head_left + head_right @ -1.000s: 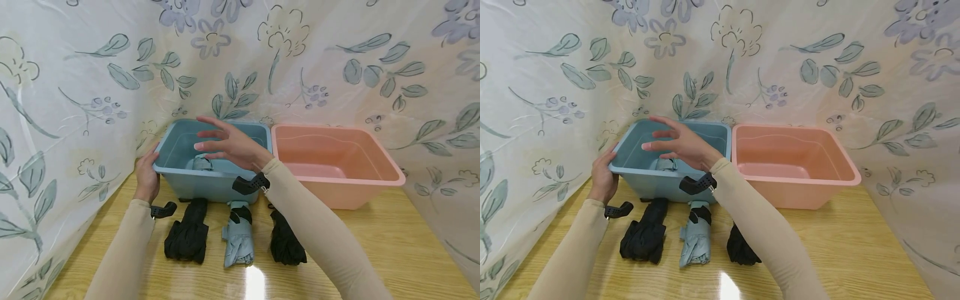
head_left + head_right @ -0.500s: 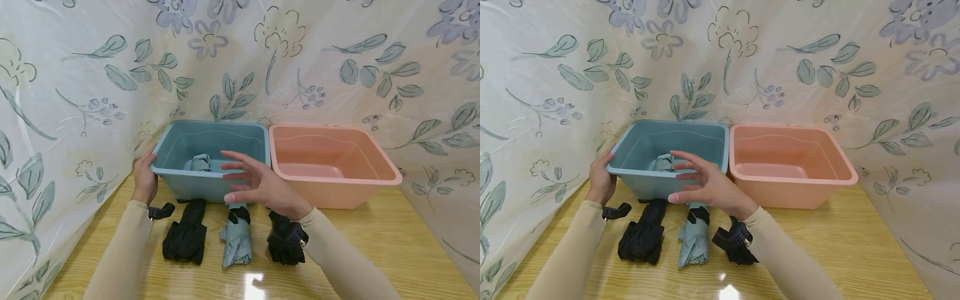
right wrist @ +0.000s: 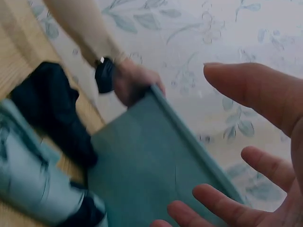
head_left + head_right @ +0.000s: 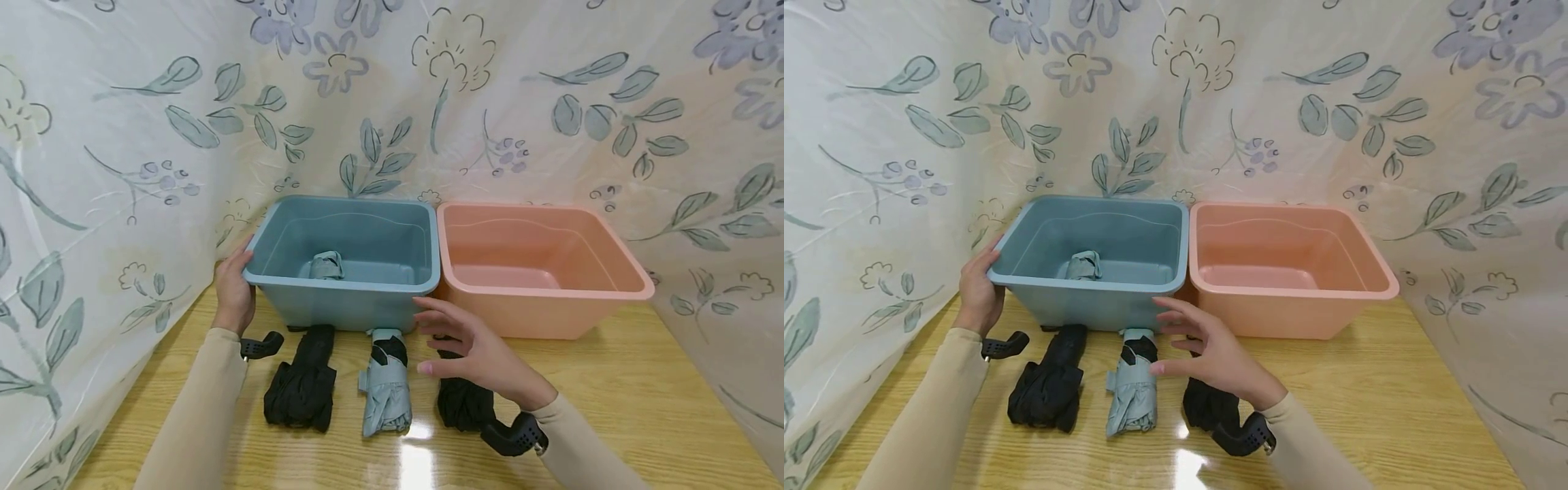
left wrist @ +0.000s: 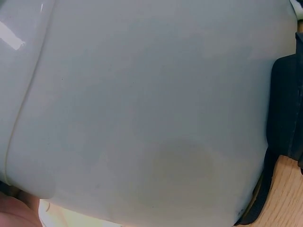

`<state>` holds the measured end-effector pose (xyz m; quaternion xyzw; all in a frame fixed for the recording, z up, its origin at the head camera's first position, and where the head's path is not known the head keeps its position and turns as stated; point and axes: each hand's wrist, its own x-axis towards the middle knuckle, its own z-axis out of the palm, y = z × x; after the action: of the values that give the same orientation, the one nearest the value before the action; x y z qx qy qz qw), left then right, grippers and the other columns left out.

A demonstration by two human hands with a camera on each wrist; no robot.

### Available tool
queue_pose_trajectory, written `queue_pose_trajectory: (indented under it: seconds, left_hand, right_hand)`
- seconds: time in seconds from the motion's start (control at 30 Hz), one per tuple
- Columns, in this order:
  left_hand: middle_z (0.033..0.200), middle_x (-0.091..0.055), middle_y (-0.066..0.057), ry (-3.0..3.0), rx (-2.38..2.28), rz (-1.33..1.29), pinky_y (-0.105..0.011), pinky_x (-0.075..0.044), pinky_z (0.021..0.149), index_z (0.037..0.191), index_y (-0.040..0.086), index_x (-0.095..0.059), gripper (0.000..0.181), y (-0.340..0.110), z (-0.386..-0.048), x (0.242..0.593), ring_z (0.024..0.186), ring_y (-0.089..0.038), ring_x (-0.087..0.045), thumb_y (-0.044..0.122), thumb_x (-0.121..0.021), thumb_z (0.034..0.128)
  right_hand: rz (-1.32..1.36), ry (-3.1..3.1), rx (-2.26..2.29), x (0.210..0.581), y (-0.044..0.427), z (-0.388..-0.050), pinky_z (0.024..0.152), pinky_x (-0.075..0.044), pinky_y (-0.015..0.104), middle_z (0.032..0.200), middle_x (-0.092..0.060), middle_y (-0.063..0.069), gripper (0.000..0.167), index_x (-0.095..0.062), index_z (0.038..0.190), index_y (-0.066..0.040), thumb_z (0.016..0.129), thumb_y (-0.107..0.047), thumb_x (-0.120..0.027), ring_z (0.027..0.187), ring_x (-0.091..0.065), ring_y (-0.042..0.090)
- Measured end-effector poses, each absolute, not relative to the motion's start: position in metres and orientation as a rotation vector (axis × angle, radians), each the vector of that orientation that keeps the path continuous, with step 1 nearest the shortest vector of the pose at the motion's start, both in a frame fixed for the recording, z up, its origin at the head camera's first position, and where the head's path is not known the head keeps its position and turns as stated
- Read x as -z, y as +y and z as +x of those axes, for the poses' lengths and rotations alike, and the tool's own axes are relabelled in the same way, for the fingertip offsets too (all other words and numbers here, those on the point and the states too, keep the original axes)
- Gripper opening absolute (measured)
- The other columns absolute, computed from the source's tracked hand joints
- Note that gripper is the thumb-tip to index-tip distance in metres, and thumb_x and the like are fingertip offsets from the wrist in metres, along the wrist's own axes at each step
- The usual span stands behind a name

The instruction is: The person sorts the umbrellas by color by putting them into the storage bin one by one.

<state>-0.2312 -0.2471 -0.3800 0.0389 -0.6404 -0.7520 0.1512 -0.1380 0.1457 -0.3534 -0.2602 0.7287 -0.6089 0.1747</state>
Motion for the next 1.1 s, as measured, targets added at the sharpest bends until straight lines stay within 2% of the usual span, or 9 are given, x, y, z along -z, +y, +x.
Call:
queue_pose_trajectory:
  seconds: [0.17,0.37,0.47,0.57,0.77,0.9,1.0,1.1]
  left_hand:
    - [0.163,-0.032,-0.007,-1.849,2.154,0.107,-0.033,-0.020,0.122,0.156,0.006,-0.037,0.048,-0.248,-0.232,0.381,0.150,-0.019,-0.028,0.014,-0.030,0.1099]
    - [0.163,-0.032,-0.008,-1.853,2.142,0.105,-0.034,-0.020,0.122,0.156,0.005,-0.037,0.048,-0.249,-0.231,0.380,0.150,-0.020,-0.028,0.014,-0.030,0.1097]
    - [0.163,-0.032,-0.008,-1.852,2.147,0.110,-0.033,-0.020,0.122,0.156,0.005,-0.037,0.048,-0.248,-0.231,0.379,0.150,-0.019,-0.028,0.013,-0.030,0.1095]
    - [0.163,-0.032,-0.008,-1.848,2.155,0.109,-0.033,-0.019,0.122,0.156,0.005,-0.037,0.048,-0.248,-0.231,0.380,0.150,-0.019,-0.027,0.013,-0.030,0.1096]
    - [0.164,-0.031,-0.008,-1.860,2.149,0.109,-0.035,-0.019,0.122,0.157,0.005,-0.036,0.048,-0.248,-0.230,0.379,0.150,-0.020,-0.028,0.014,-0.029,0.1098]
    - [0.164,-0.031,-0.007,-1.859,2.148,0.109,-0.034,-0.019,0.122,0.156,0.005,-0.036,0.048,-0.248,-0.230,0.379,0.150,-0.020,-0.027,0.014,-0.029,0.1097]
    - [0.164,-0.031,-0.007,-1.856,2.154,0.104,-0.033,-0.019,0.122,0.156,0.004,-0.036,0.048,-0.248,-0.230,0.379,0.151,-0.019,-0.026,0.013,-0.029,0.1097]
    - [0.164,-0.030,-0.007,-1.850,2.160,0.099,-0.033,-0.018,0.122,0.156,0.004,-0.036,0.048,-0.248,-0.230,0.378,0.151,-0.019,-0.025,0.013,-0.029,0.1097]
  right_hand:
    - [-0.660,2.193,1.690,0.368,0.176,-0.131,0.108,-0.042,0.052,0.151,-0.047,0.006,0.083,-0.038,0.157,-0.030,0.088,-0.014,-0.081,0.136,-0.048,0.033]
    - [-0.566,2.206,1.732,0.385,0.213,-0.128,0.109,-0.041,0.049,0.153,-0.044,0.015,0.082,-0.035,0.159,-0.020,0.090,-0.009,-0.078,0.138,-0.042,0.043]
    - [-0.529,2.225,1.735,0.393,0.229,-0.127,0.106,-0.044,0.049,0.153,-0.042,0.022,0.081,-0.035,0.159,-0.017,0.090,-0.008,-0.077,0.138,-0.040,0.047]
    - [-0.502,2.247,1.722,0.400,0.242,-0.127,0.104,-0.047,0.049,0.153,-0.041,0.024,0.079,-0.034,0.159,-0.016,0.092,-0.007,-0.075,0.137,-0.041,0.050]
    - [-0.464,2.252,1.698,0.415,0.255,-0.129,0.102,-0.044,0.061,0.151,-0.038,0.029,0.076,-0.034,0.159,-0.012,0.094,-0.007,-0.072,0.133,-0.042,0.054]
    - [-0.463,2.237,1.666,0.426,0.256,-0.133,0.102,-0.045,0.060,0.149,-0.039,0.031,0.077,-0.033,0.159,-0.010,0.094,-0.008,-0.073,0.131,-0.045,0.054]
    - [-0.438,2.226,1.643,0.433,0.255,-0.136,0.103,-0.046,0.055,0.148,-0.042,0.028,0.078,-0.035,0.159,-0.014,0.092,-0.011,-0.076,0.131,-0.047,0.050]
    - [-0.433,2.225,1.609,0.437,0.253,-0.139,0.104,-0.045,0.057,0.148,-0.044,0.025,0.080,-0.036,0.159,-0.016,0.091,-0.013,-0.077,0.132,-0.047,0.048]
